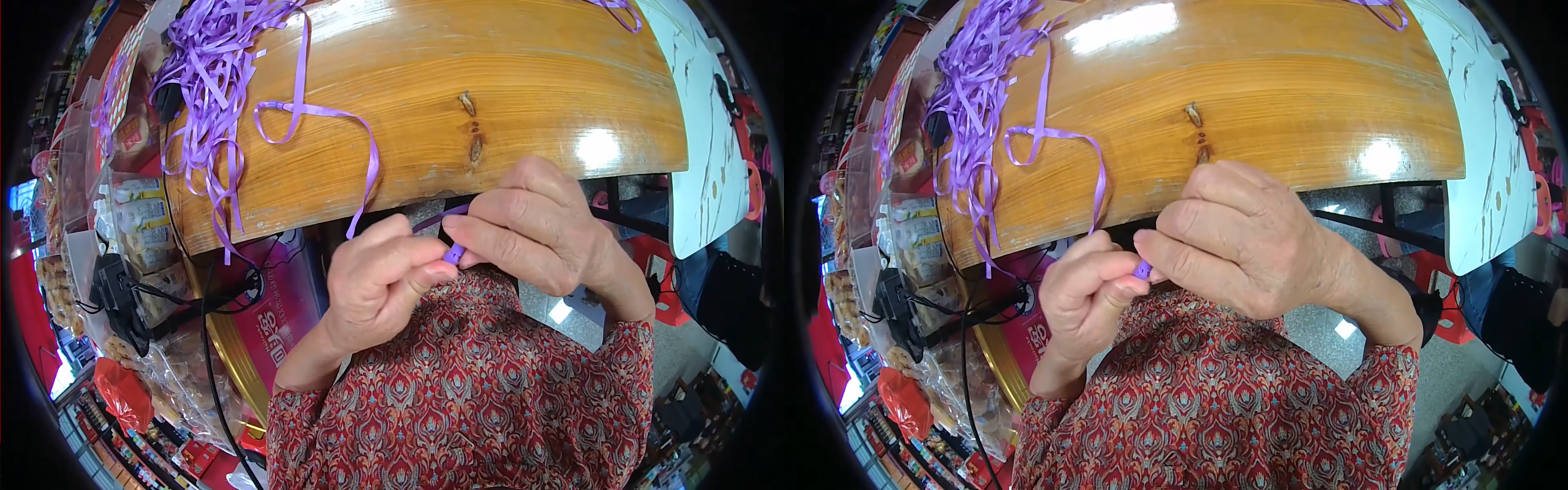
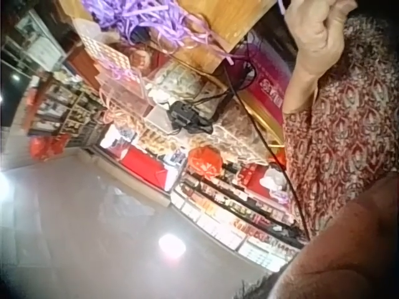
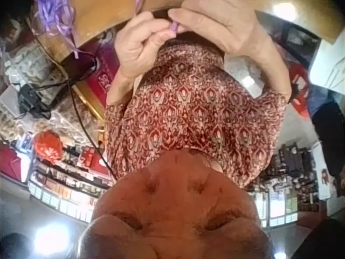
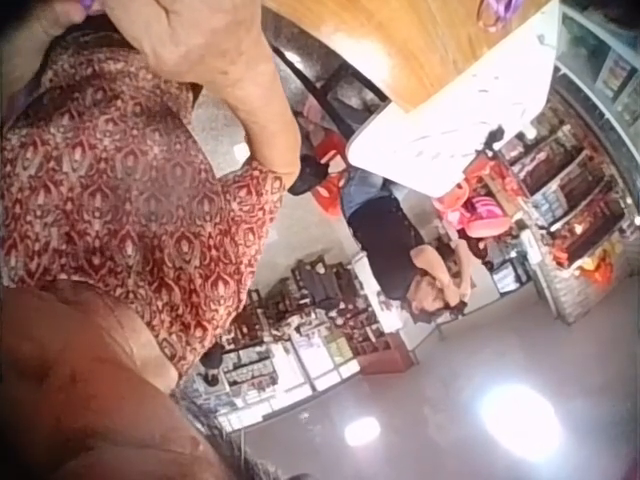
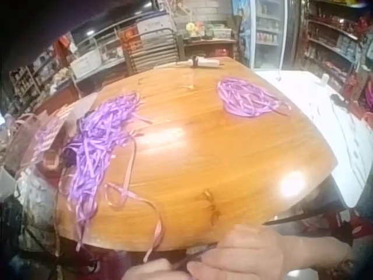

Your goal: Tie knots in strands of purple ribbon at a workbench.

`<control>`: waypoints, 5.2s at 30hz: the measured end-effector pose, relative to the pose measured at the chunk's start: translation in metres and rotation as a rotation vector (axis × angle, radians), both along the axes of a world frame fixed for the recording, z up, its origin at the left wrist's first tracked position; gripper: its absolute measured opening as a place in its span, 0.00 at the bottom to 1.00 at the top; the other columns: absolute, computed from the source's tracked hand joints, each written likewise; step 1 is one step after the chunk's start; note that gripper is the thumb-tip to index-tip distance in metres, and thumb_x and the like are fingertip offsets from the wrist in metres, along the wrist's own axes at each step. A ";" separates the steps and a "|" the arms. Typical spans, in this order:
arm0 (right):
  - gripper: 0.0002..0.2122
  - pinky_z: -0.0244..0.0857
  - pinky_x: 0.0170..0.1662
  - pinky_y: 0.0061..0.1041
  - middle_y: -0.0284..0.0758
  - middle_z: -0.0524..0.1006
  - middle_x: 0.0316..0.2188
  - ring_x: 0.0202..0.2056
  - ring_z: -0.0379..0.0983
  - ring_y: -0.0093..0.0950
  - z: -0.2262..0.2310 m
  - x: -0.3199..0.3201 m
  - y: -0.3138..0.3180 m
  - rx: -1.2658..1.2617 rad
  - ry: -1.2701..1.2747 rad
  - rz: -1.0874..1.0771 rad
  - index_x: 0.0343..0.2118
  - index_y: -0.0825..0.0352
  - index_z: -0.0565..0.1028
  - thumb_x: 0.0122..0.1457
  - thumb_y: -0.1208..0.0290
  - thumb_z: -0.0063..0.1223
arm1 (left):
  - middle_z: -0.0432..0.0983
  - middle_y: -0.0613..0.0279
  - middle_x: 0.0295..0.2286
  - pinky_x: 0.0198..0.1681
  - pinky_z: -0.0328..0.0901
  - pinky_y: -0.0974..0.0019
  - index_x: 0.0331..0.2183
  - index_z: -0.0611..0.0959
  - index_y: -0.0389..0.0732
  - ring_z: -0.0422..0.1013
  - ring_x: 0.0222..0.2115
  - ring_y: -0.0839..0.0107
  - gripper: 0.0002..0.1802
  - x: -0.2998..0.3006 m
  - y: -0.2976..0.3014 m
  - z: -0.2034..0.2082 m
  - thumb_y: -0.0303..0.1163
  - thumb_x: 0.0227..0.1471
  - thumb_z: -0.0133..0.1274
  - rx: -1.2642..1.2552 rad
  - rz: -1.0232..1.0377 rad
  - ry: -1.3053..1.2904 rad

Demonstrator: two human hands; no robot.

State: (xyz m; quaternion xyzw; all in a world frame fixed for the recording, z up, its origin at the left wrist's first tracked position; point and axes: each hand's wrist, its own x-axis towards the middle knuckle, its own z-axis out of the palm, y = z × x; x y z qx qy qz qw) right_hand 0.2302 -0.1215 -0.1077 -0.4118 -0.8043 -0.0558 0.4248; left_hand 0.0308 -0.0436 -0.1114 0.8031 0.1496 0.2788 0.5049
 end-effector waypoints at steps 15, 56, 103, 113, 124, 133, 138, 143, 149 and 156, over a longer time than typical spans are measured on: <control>0.17 0.55 0.20 0.20 0.28 0.72 0.22 0.21 0.63 0.23 0.010 0.006 0.007 -0.102 0.119 0.030 0.31 0.65 0.82 0.32 0.69 0.66 | 0.64 0.64 0.15 0.17 0.53 0.70 0.31 0.84 0.37 0.60 0.15 0.73 0.10 0.000 0.010 0.010 0.27 0.41 0.63 -0.025 -0.008 0.025; 0.07 0.57 0.24 0.29 0.35 0.70 0.21 0.23 0.65 0.33 0.010 0.002 -0.002 -0.559 0.377 0.338 0.27 0.70 0.76 0.48 0.72 0.61 | 0.55 0.68 0.14 0.12 0.54 0.69 0.25 0.80 0.36 0.60 0.12 0.74 0.13 0.003 0.018 0.036 0.31 0.35 0.64 0.488 -0.253 0.102; 0.14 0.59 0.26 0.23 0.36 0.77 0.27 0.23 0.69 0.27 -0.020 -0.039 -0.006 -0.283 0.549 -0.106 0.34 0.68 0.79 0.41 0.81 0.64 | 0.68 0.67 0.25 0.28 0.57 0.76 0.33 0.82 0.35 0.62 0.24 0.79 0.08 -0.015 0.000 -0.026 0.21 0.46 0.60 -0.611 0.059 -0.174; 0.12 0.59 0.25 0.22 0.34 0.76 0.24 0.23 0.69 0.27 -0.028 -0.036 -0.004 -0.303 0.540 -0.126 0.31 0.68 0.79 0.41 0.82 0.64 | 0.70 0.63 0.27 0.30 0.60 0.75 0.37 0.80 0.34 0.64 0.26 0.77 0.08 -0.013 0.002 -0.022 0.27 0.55 0.53 -0.227 0.033 -0.038; 0.11 0.60 0.25 0.25 0.33 0.75 0.24 0.23 0.69 0.28 -0.022 -0.048 0.001 -0.108 0.477 -0.271 0.31 0.67 0.79 0.40 0.81 0.65 | 0.70 0.61 0.35 0.42 0.64 0.73 0.41 0.77 0.32 0.69 0.36 0.76 0.09 0.001 -0.015 -0.018 0.20 0.55 0.50 -0.683 0.157 -0.287; 0.12 0.60 0.27 0.24 0.33 0.75 0.25 0.25 0.70 0.28 -0.030 -0.056 0.001 -0.145 0.551 -0.273 0.32 0.66 0.79 0.41 0.82 0.64 | 0.69 0.66 0.31 0.36 0.57 0.77 0.35 0.80 0.32 0.63 0.31 0.80 0.07 -0.008 -0.014 -0.022 0.20 0.51 0.55 -0.697 0.239 -0.260; 0.11 0.60 0.27 0.23 0.33 0.76 0.25 0.25 0.71 0.27 -0.035 -0.061 0.000 -0.203 0.662 -0.267 0.33 0.67 0.79 0.43 0.82 0.63 | 0.69 0.66 0.31 0.38 0.57 0.76 0.36 0.80 0.32 0.62 0.32 0.80 0.08 -0.011 -0.014 -0.021 0.21 0.51 0.54 -0.763 0.208 -0.286; 0.10 0.60 0.28 0.19 0.33 0.77 0.26 0.26 0.71 0.23 -0.038 -0.063 -0.003 -0.337 0.837 -0.247 0.33 0.69 0.79 0.45 0.81 0.63 | 0.68 0.65 0.32 0.38 0.57 0.76 0.37 0.79 0.32 0.62 0.32 0.79 0.08 -0.012 -0.014 -0.023 0.21 0.52 0.52 -0.759 0.171 -0.306; 0.08 0.60 0.28 0.16 0.33 0.76 0.27 0.27 0.69 0.20 -0.045 -0.064 -0.005 -0.415 1.035 -0.183 0.33 0.69 0.79 0.48 0.81 0.61 | 0.67 0.64 0.33 0.33 0.57 0.79 0.38 0.79 0.33 0.62 0.30 0.81 0.10 -0.009 -0.017 -0.022 0.18 0.50 0.53 -0.496 0.242 -0.168; 0.09 0.62 0.30 0.19 0.33 0.76 0.27 0.28 0.70 0.23 -0.036 -0.060 -0.003 -0.453 0.890 -0.162 0.36 0.68 0.79 0.50 0.80 0.60 | 0.68 0.69 0.27 0.27 0.55 0.80 0.34 0.82 0.35 0.61 0.25 0.82 0.08 -0.008 -0.016 -0.027 0.20 0.47 0.60 -0.280 0.417 -0.102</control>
